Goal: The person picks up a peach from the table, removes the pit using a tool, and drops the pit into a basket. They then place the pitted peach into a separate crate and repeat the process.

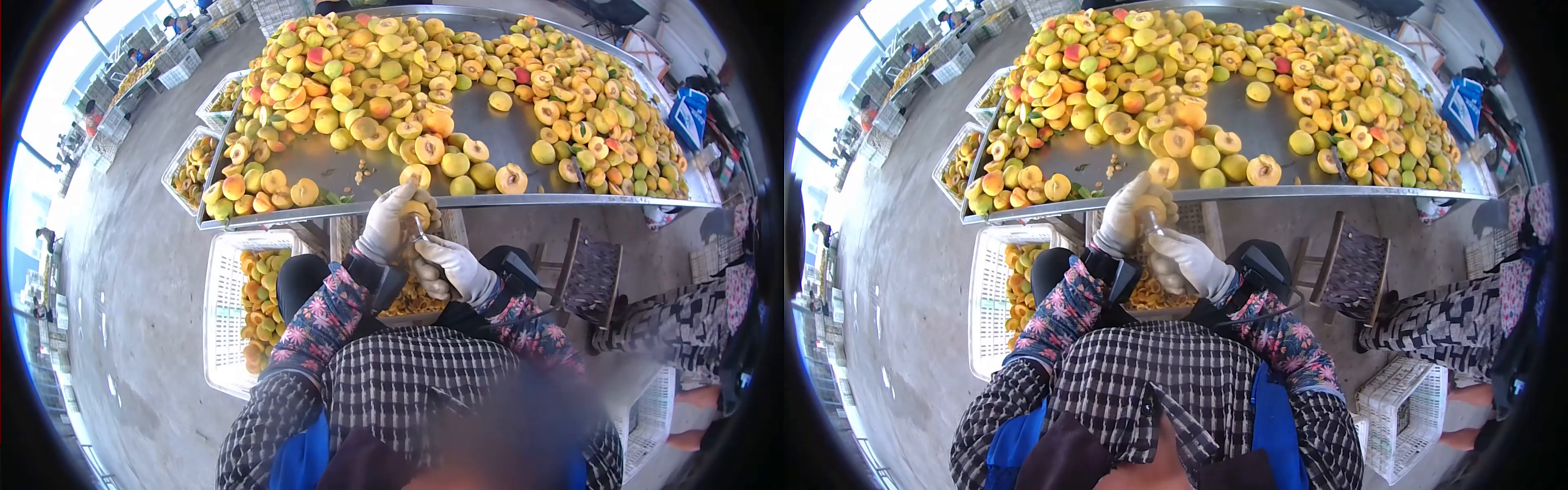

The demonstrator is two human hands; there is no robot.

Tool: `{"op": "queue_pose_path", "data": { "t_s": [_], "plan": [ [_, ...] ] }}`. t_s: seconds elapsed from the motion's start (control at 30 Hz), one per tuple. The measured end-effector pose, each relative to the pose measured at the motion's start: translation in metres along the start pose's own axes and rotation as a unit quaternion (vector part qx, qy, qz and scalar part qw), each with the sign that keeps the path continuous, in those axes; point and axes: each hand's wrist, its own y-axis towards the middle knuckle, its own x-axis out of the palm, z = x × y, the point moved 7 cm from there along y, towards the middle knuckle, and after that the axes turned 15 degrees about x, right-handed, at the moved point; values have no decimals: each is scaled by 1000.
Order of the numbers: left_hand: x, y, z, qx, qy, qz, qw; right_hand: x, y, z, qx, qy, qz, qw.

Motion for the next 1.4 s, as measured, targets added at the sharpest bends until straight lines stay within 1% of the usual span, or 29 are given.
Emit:
{"op": "queue_pose_path", "data": {
  "t_s": [0.07,0.17,0.2,0.23,0.27,0.3,0.33,0.4,0.43,0.47,0.5,0.57,0.6,0.73,0.87,0.93,0.97,1.0,1.03,1.1,1.13,1.17,1.2,1.23,1.27,1.3,1.33,1.37,1.4],
  "plan": [
    [-3,2,-4,2,-20,26,999,4,-2,2,4,61,-47,997],
    [-2,-1,-10,-28,-28,58,998,-1,-2,5,13,71,-16,997],
    [-1,-1,-9,-40,-16,59,997,-13,2,-6,-113,-75,47,990],
    [-2,0,-8,-51,-3,62,997,-26,13,-10,-233,-217,108,942],
    [-5,2,-11,-48,12,15,999,-27,14,-12,-306,-311,142,889],
    [-6,2,-11,-55,42,13,998,-23,10,-15,-376,-391,189,819],
    [-7,2,-12,-61,71,11,996,-22,7,-15,-406,-430,213,778],
    [-9,3,-13,-47,92,17,994,-31,11,-9,-316,-368,210,849],
    [-9,2,-15,-26,85,25,996,-24,9,-2,-187,-252,177,933],
    [-10,3,-14,-4,79,33,996,-15,7,9,-53,-128,136,981],
    [-8,4,-12,19,67,15,997,-6,2,10,-25,-68,101,992],
    [-4,2,-8,63,42,-21,997,4,-6,14,29,53,29,998],
    [-4,1,-11,40,5,-7,999,6,-3,15,45,74,-27,996],
    [5,-3,-15,-32,-104,23,994,2,-3,19,51,111,-97,988],
    [-9,0,-25,-30,-89,69,993,-5,-9,21,54,53,-30,997],
    [-24,6,-22,15,-12,78,997,-7,-16,25,47,-6,7,999],
    [-31,8,-18,38,26,82,996,-10,-15,26,41,-74,50,995],
    [-35,6,-13,48,10,119,992,-13,-15,27,35,-142,92,985],
    [-40,6,-8,64,22,111,992,-17,-14,26,29,-208,133,969],
    [-53,2,4,91,46,94,990,-33,-9,20,-86,-298,166,936],
    [-55,1,17,110,78,65,989,-39,-7,20,-122,-307,169,929],
    [-65,1,24,120,92,81,985,-41,-8,17,-159,-315,169,920],
    [-71,-1,35,133,169,85,973,-38,-15,10,-180,-424,171,871],
    [-76,-3,47,145,244,89,955,-33,-23,1,-254,-535,198,781],
    [-75,-9,68,185,435,68,879,-27,-30,-4,-324,-631,221,669],
    [-66,-16,91,216,606,44,764,-20,-37,-6,-385,-711,240,538],
    [-62,-25,114,269,673,42,688,-28,-40,-19,-227,-401,232,857],
    [-71,-32,138,242,727,69,639,-21,-53,-27,-225,-345,213,886],
    [-91,-38,161,212,772,141,582,-20,-63,-36,-221,-286,193,912]
  ]
}}
